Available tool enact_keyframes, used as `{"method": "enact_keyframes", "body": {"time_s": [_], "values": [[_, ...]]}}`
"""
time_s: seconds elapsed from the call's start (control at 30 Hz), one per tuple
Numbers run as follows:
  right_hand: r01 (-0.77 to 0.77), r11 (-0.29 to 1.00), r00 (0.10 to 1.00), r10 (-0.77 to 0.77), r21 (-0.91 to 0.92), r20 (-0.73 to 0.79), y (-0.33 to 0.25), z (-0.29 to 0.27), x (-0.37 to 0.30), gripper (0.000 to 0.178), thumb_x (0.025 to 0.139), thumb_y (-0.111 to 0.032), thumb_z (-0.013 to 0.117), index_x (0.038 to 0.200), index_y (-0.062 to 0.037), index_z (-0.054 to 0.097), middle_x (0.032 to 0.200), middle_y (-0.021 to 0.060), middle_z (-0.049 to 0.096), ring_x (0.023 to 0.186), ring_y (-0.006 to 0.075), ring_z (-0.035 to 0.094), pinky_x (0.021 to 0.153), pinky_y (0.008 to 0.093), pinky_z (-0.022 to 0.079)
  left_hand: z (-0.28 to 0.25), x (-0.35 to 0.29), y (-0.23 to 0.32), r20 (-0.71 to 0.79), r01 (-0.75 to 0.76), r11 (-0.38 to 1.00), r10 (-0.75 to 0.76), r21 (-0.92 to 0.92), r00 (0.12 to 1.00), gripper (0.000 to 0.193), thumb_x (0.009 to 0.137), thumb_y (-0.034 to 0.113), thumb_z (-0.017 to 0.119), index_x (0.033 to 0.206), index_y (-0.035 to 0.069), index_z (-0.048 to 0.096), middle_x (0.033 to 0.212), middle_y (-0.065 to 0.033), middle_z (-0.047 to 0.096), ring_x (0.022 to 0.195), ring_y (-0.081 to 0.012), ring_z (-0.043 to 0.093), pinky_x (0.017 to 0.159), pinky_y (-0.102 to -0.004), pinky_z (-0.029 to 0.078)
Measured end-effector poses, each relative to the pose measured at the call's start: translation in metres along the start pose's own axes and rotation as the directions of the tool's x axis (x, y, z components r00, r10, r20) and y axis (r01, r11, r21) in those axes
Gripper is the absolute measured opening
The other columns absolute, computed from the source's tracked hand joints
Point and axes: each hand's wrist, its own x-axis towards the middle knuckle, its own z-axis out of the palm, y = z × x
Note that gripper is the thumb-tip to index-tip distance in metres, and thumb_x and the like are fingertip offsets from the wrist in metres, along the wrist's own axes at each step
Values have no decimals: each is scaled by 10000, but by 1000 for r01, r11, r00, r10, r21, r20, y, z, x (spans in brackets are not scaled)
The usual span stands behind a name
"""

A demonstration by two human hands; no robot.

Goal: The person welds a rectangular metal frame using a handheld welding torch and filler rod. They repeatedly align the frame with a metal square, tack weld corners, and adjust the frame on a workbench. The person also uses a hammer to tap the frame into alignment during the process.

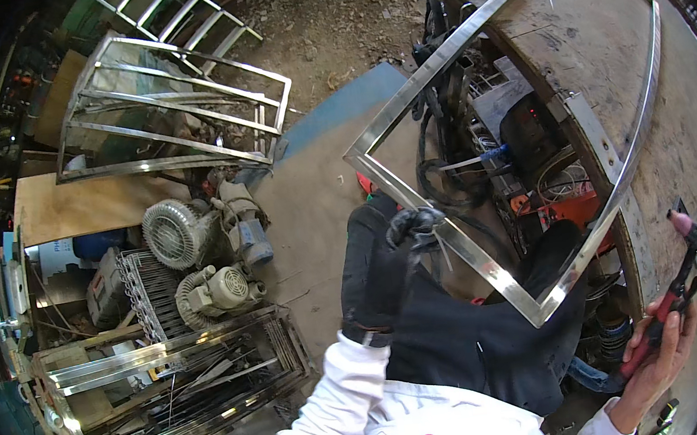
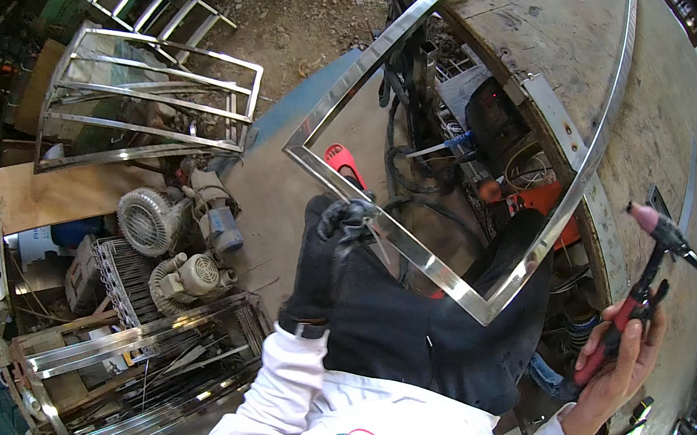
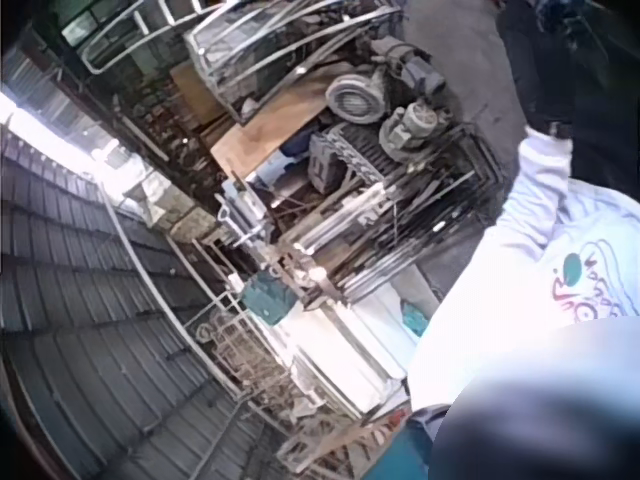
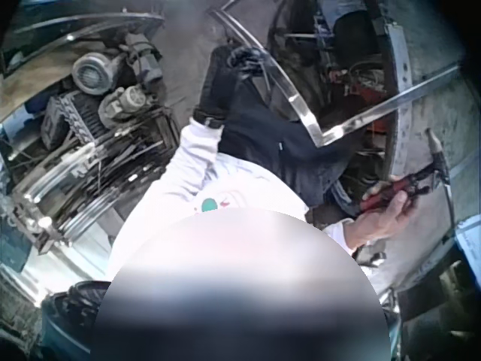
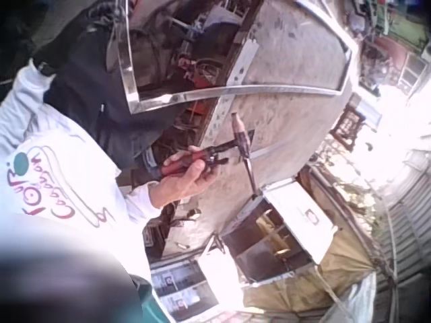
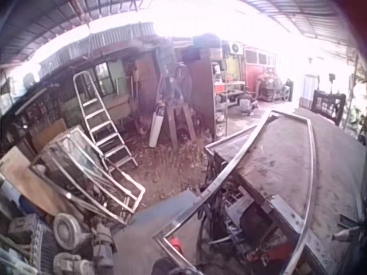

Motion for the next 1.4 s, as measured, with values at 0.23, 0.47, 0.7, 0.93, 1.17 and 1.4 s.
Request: {"method": "enact_keyframes", "body": {"time_s": [0.23,0.47,0.7,0.93,1.17,1.4], "values": [[64,998,998,-64,-17,-5,-12,19,-7,535,1063,-284,604,1502,-30,434,1004,173,651,525,100,547,367,189,421,32,-42,-38,333,236,912,-120,-335,935,253,1034,40,633,1286,25,643,1187,-41,698,1069,-114,647,966,-280,527],[-25,995,999,21,-98,-33,-6,37,-4,617,1031,-313,649,1529,-33,416,1023,173,656,541,103,572,380,193,428,4,-46,62,133,157,766,-302,623,944,248,1020,46,647,1263,8,681,1006,-77,715,874,-168,698,777,-300,586],[-85,994,996,85,-72,0,11,63,7,610,1027,-318,632,1498,18,436,979,181,653,526,111,559,402,200,425,-3,-19,106,-105,-303,790,418,534,903,224,962,168,762,1106,17,678,962,-127,703,810,-221,700,693,-340,593],[-106,968,985,133,-229,109,16,81,7,643,1000,-314,665,1499,27,444,983,170,669,519,105,561,425,202,422,-1,-4,77,175,-381,447,436,809,883,202,870,100,849,1050,43,776,1016,-123,784,918,-255,770,834,-354,601],[-302,944,911,327,-135,250,23,105,-8,674,992,-154,660,1570,19,362,990,152,672,568,103,576,463,205,463,-8,-20,60,83,-255,425,384,869,920,209,892,117,833,1067,28,761,1012,-138,780,904,-258,770,816,-349,601],[-511,845,736,524,-156,428,34,117,-18,660,1007,-66,589,1616,-56,335,1000,127,663,550,53,536,460,195,438,-6,-27,64,56,-274,439,449,855,892,182,923,119,805,1066,18,758,1015,-141,783,920,-276,772,828,-367,605]]}}
